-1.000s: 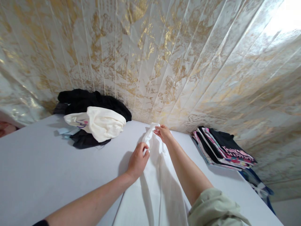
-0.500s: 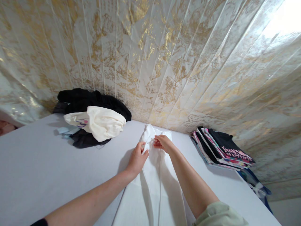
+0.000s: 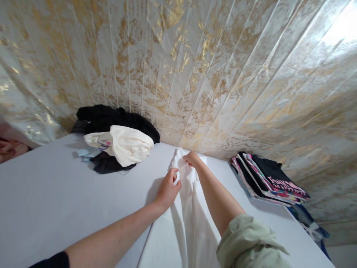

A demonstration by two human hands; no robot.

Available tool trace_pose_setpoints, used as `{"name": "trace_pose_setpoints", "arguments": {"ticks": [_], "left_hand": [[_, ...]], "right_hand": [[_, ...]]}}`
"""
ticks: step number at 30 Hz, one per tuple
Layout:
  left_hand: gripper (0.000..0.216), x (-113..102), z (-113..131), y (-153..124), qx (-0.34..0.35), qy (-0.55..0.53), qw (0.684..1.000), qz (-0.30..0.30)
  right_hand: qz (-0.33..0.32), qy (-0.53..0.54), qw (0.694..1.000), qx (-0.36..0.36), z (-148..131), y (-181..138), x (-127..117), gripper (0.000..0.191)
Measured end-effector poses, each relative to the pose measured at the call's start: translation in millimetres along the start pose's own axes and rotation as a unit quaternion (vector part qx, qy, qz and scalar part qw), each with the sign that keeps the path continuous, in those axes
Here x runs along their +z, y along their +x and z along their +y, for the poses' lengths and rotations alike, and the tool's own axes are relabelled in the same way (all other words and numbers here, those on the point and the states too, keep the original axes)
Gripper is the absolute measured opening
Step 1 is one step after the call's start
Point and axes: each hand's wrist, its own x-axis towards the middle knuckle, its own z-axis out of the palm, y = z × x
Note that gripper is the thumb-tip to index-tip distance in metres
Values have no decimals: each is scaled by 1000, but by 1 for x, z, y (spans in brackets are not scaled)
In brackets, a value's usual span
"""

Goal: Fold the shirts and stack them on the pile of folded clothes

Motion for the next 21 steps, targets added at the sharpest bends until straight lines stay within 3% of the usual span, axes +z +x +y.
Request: {"name": "trace_pose_setpoints", "arguments": {"ticks": [14, 21], "left_hand": [[38, -2, 4, 0, -19, -12, 1000, -9], [51, -4, 14, 0, -34, -14, 999, 8]], "right_hand": [[-35, 7, 999, 26, -1, 14, -7, 22], [-53, 81, 995, -8, -19, 12, -33, 17]]}}
